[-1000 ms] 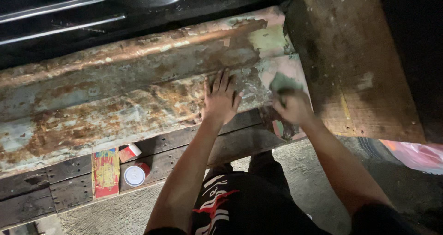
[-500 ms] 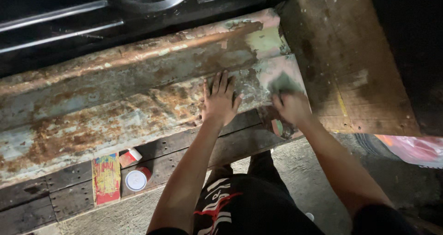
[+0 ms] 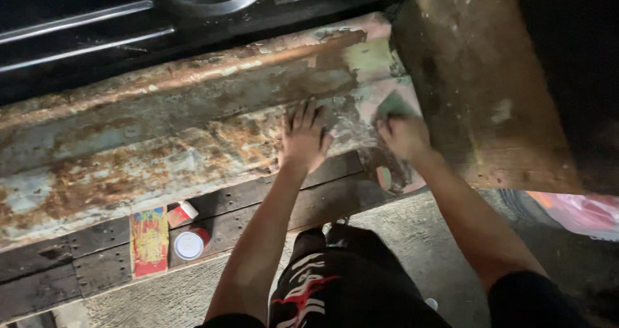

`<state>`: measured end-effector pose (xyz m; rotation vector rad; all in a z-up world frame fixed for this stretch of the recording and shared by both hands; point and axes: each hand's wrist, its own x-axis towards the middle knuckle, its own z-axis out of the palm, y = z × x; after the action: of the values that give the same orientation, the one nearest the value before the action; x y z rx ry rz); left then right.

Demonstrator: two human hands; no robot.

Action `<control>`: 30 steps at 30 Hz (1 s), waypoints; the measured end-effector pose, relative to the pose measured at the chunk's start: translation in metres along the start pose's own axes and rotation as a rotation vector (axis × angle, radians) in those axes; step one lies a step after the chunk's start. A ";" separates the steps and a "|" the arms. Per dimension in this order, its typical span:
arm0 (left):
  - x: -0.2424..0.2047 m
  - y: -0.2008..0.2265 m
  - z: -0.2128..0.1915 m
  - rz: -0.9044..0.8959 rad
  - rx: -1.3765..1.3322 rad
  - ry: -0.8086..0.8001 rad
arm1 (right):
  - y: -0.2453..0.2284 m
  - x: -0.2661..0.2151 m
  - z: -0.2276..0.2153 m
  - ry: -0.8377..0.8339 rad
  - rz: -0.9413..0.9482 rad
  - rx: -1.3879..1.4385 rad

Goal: The person uses a sanding block to sand a large, rusty metal panel resting on a wooden workbench. The person moves the sanding block back and forth across the surface, removing rust and old paint.

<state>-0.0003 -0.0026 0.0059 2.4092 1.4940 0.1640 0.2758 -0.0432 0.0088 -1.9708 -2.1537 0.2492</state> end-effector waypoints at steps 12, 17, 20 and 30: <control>-0.003 0.002 0.002 -0.025 0.064 0.032 | -0.011 -0.026 -0.007 0.121 -0.127 -0.021; -0.004 0.001 0.007 -0.016 0.042 0.081 | -0.005 -0.011 0.005 0.075 -0.073 -0.027; -0.005 0.004 0.010 -0.021 0.113 0.057 | 0.005 -0.051 0.002 0.052 -0.107 0.007; -0.006 0.023 0.005 -0.015 0.205 -0.152 | 0.000 0.008 0.008 0.309 -0.308 -0.088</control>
<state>0.0181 -0.0183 0.0089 2.5010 1.5248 -0.1801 0.2730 -0.0349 0.0014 -1.5616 -2.2450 -0.1902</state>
